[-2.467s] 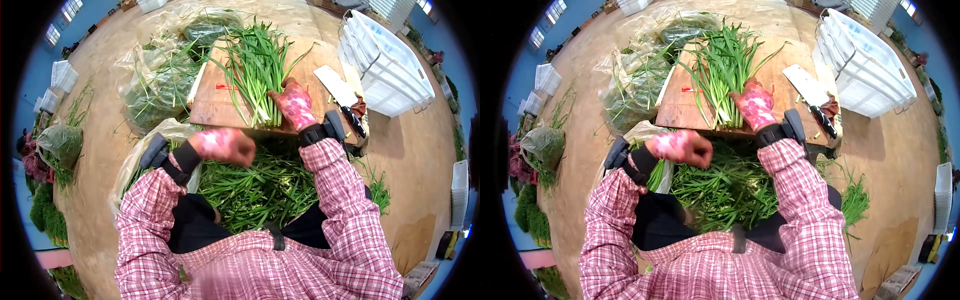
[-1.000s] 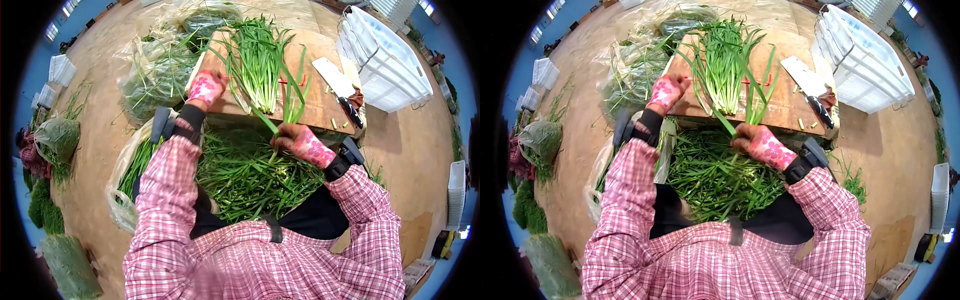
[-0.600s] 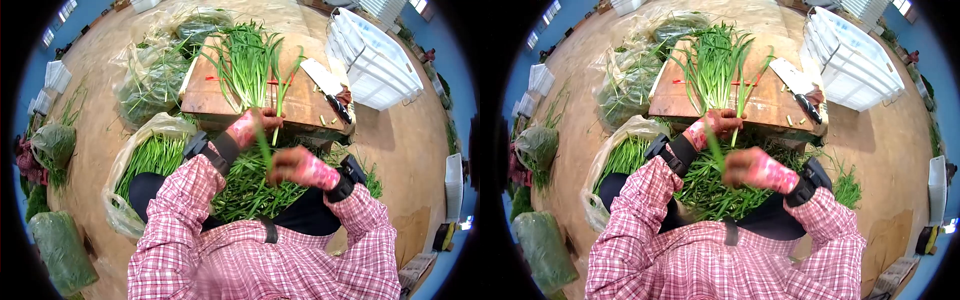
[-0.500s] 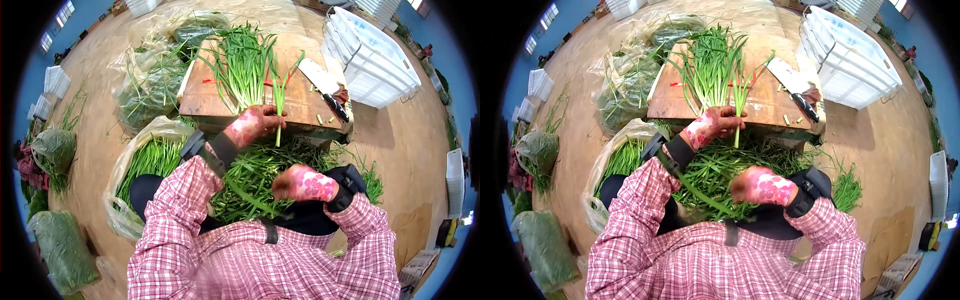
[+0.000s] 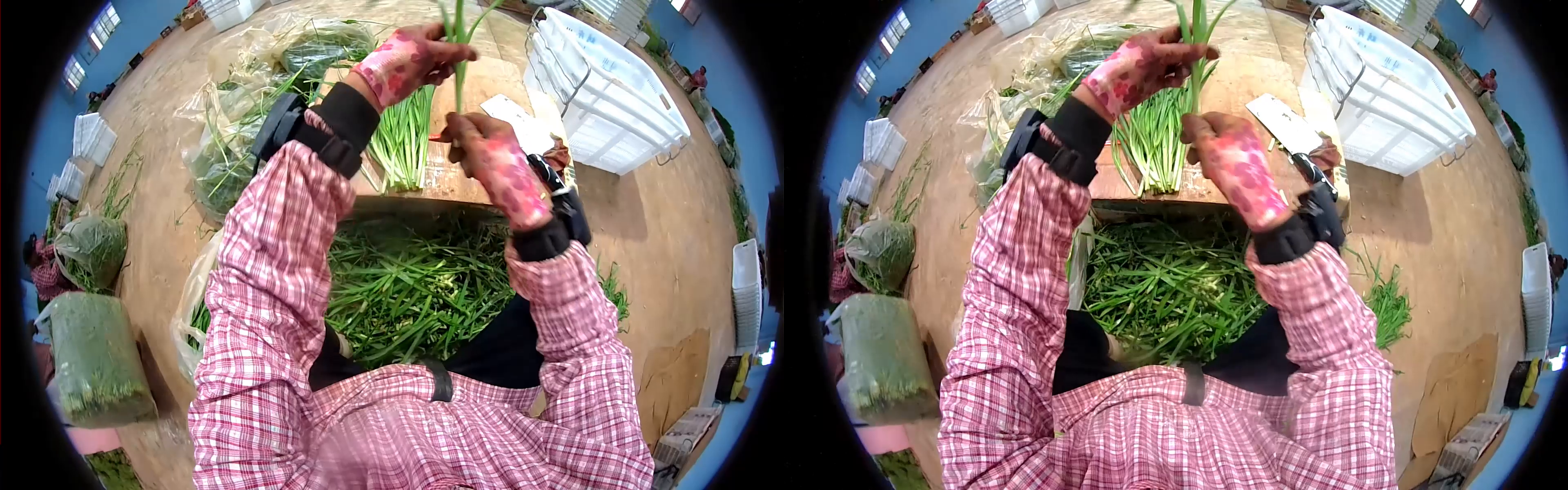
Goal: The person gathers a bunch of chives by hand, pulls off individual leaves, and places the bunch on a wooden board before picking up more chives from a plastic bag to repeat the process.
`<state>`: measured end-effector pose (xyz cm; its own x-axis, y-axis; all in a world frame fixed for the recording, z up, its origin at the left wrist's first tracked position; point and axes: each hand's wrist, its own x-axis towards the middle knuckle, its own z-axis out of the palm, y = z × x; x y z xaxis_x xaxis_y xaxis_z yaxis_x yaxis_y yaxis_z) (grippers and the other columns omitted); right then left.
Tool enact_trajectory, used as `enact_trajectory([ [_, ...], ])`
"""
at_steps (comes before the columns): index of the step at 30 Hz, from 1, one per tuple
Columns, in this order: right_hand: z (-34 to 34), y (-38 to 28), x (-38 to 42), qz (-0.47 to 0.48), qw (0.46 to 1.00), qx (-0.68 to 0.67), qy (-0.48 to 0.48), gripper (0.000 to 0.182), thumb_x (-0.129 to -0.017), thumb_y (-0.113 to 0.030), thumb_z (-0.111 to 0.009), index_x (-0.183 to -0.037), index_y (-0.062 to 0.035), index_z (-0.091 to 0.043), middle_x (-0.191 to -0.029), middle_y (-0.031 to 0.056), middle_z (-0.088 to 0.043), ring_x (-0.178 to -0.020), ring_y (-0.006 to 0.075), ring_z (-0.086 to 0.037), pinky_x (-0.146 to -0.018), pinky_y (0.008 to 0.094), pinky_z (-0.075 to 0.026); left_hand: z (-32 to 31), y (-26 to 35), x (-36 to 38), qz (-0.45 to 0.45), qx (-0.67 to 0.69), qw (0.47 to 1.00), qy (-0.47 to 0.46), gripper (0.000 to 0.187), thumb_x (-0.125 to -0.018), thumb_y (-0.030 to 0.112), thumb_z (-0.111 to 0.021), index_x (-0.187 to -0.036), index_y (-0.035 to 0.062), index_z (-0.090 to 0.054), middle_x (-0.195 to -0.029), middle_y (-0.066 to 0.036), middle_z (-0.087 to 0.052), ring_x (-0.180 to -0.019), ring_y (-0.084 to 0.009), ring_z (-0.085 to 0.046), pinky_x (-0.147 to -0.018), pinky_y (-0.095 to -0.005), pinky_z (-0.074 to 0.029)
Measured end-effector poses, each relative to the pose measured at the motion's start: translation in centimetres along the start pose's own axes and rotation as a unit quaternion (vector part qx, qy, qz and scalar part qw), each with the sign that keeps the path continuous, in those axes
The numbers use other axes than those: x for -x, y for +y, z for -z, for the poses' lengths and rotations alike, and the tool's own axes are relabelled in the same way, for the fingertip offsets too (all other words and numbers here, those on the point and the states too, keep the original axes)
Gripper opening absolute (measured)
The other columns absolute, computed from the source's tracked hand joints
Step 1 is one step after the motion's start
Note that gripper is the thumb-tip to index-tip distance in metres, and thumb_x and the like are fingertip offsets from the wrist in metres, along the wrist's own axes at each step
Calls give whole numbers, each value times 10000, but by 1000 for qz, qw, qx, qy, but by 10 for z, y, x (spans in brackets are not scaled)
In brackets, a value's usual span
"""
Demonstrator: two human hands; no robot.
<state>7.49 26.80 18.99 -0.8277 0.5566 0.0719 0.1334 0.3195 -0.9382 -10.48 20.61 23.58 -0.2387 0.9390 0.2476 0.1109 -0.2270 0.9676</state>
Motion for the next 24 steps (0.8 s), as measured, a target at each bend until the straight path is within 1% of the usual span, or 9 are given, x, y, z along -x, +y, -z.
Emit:
enact_trajectory([
  [3, -38, 63, -33, -61, 993, 71, -76, 469, -910, -421, -519, -742, -10, -670, -596, 98, -636, -564, 219, -616, -575, 357, -478, 36, -65, -3, 184, -94, 958, 199, 574, -834, 292, -729, -1278, -3, -515, -880, -19, -595, -718, -94, -559, -562, -231, -453],
  [5, -54, 102, -45, -69, 979, 151, -121, 494, -899, -415, -499, -666, -9, -657, -604, 145, -636, -612, 298, -638, -630, 416, -492, 56, -123, 22, 70, -505, 815, 275, 576, -842, 335, -655, -1272, -25, -524, -1111, -193, -639, -1006, -316, -626, -874, -383, -501],
  [8, -51, 91, -39, -82, 968, 192, -140, 409, -892, -334, -515, -699, -1, -652, -676, 187, -650, -717, 349, -650, -683, 445, -500, 31, -154, 43, -2, -632, 743, 219, 607, -886, 452, -585, -1315, 29, -507, -1341, -228, -498, -1244, -355, -479, -1044, -421, -381],
  [10, -48, 126, -50, 270, 824, 459, -192, 397, -895, -359, -533, -748, -12, -659, -727, 199, -658, -747, 344, -654, -693, 454, -502, 2, -146, 49, 83, -656, 744, 97, 718, -890, 548, -516, -1426, 89, -384, -1493, -191, -321, -1374, -369, -307, -1120, -534, -211],
  [12, -30, 70, -50, 36, 926, 323, -194, 243, -907, -275, -561, -957, -61, -665, -745, 137, -673, -725, 315, -660, -683, 401, -511, -2, -159, 53, 131, -676, 725, 32, 763, -880, 580, -496, -1454, 101, -339, -1534, -150, -259, -1409, -351, -242, -1128, -553, -160],
  [14, -24, 41, -74, 34, 928, 368, -56, 256, -918, -268, -559, -1031, -64, -666, -842, 150, -689, -798, 316, -663, -730, 375, -511, -6, -147, 55, 162, -666, 728, 15, 758, -907, 608, -419, -1482, 131, -294, -1560, -116, -208, -1436, -327, -182, -1147, -539, -100],
  [20, -74, 83, -200, 185, 913, 307, -196, 309, -904, -269, -583, -1149, -95, -655, -1108, 167, -658, -999, 318, -635, -856, 377, -494, -4, -167, 59, 100, -660, 740, 77, 755, -869, 563, -522, -1467, 149, -318, -1538, -142, -242, -1429, -344, -177, -1119, -574, -128],
  [23, -69, 94, -246, 156, 920, 355, -58, 347, -880, -291, -591, -1156, -88, -650, -1099, 169, -662, -997, 329, -636, -855, 385, -497, -5, -162, 59, 129, -649, 747, 58, 760, -852, 561, -538, -1443, 118, -358, -1531, -144, -263, -1417, -356, -212, -1128, -570, -106],
  [24, -67, 97, -250, 211, 930, 302, -10, 368, -869, -311, -592, -1152, -83, -647, -1079, 160, -671, -988, 324, -644, -848, 387, -503, -3, -163, 64, 43, -657, 745, 111, 661, -870, 514, -556, -1372, 96, -460, -1445, -163, -401, -1346, -349, -354, -1096, -526, -255],
])
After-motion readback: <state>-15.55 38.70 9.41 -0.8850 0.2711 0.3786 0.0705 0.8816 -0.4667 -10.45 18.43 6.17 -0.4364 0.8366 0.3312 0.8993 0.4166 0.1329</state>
